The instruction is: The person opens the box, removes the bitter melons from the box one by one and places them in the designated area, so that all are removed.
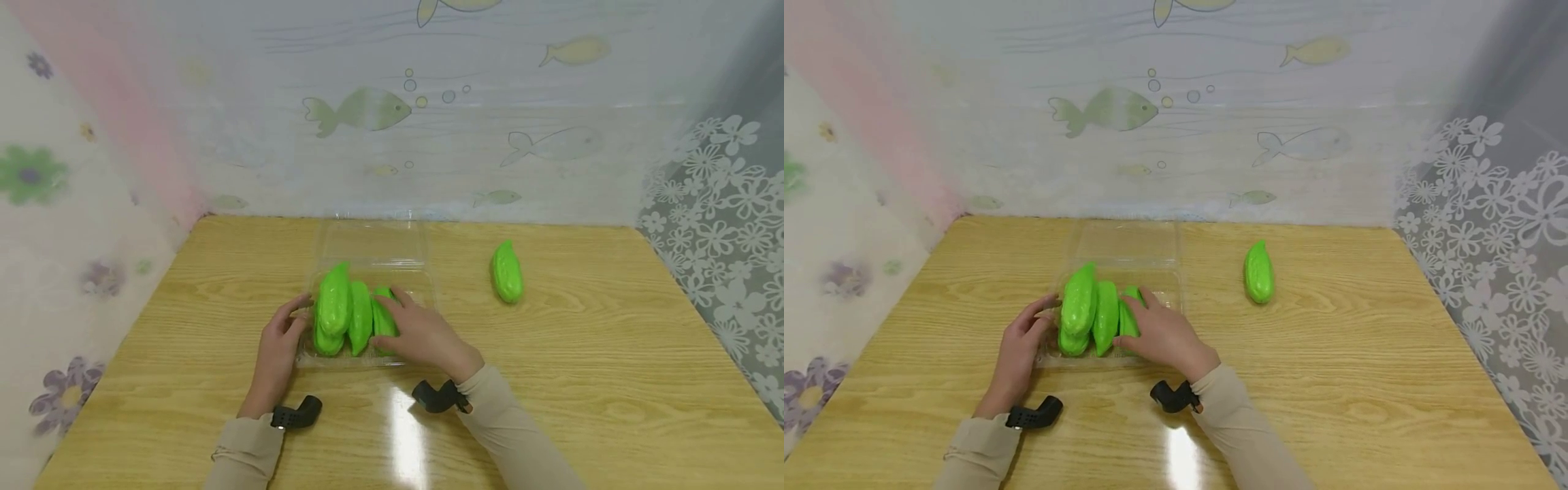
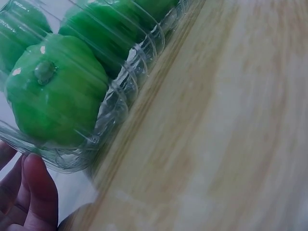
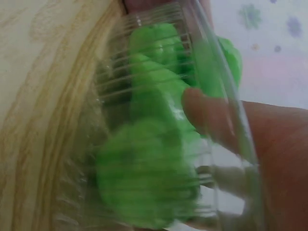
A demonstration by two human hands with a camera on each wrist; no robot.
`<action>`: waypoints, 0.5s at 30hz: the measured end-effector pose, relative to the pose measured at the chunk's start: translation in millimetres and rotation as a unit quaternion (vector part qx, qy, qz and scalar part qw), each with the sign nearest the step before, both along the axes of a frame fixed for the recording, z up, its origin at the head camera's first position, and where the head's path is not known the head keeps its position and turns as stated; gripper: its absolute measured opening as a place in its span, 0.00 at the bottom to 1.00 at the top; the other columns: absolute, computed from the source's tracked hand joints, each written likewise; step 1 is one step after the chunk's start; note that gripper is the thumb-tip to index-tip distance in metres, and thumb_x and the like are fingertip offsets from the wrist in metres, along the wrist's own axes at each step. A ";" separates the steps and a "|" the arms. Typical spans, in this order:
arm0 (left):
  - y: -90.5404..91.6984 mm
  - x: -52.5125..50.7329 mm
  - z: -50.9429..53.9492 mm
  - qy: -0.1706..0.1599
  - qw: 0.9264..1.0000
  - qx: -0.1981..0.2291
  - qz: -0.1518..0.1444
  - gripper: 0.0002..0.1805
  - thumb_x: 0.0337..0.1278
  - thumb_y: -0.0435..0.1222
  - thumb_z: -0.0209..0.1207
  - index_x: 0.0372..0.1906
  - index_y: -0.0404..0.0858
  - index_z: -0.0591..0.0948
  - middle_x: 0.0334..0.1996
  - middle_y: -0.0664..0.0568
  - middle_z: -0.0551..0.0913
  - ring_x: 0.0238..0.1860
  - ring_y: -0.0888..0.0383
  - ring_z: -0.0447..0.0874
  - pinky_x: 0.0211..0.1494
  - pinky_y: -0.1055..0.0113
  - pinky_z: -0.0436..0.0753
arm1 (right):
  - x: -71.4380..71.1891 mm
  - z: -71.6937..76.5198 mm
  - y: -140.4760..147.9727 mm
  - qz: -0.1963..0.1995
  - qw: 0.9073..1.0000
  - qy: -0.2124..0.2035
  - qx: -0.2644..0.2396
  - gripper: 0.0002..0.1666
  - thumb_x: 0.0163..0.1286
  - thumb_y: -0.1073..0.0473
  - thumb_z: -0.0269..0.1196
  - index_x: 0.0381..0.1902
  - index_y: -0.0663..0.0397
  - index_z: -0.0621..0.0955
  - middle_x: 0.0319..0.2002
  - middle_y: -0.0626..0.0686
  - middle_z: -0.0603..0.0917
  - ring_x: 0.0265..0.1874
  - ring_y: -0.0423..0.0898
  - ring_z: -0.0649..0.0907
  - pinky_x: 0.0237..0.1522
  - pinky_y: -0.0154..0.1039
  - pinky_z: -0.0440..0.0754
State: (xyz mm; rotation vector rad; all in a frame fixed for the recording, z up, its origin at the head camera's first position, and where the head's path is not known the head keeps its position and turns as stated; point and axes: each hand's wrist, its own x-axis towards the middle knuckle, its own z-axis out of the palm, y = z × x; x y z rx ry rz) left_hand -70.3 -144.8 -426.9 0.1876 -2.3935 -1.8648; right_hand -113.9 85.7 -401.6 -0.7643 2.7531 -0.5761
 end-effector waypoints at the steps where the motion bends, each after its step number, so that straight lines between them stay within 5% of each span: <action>1: 0.2 0.2 0.7 0.001 1.000 -0.001 -0.001 0.20 0.64 0.38 0.46 0.59 0.42 0.69 0.56 0.52 0.71 0.51 0.57 0.71 0.52 0.58 0.68 | 0.4 -0.1 -0.3 0.002 1.000 0.001 -0.001 0.44 0.58 0.36 0.56 0.68 0.44 0.56 0.67 0.61 0.52 0.56 0.57 0.69 0.45 0.53 0.72; 15: 1.7 1.6 4.0 -0.004 1.000 -0.003 0.006 0.19 0.63 0.37 0.47 0.59 0.42 0.70 0.55 0.52 0.72 0.48 0.58 0.72 0.49 0.65 0.69 | 6.2 0.7 -2.0 0.003 0.999 0.028 0.025 0.41 0.57 0.35 0.56 0.66 0.39 0.60 0.64 0.65 0.55 0.55 0.59 0.69 0.44 0.53 0.73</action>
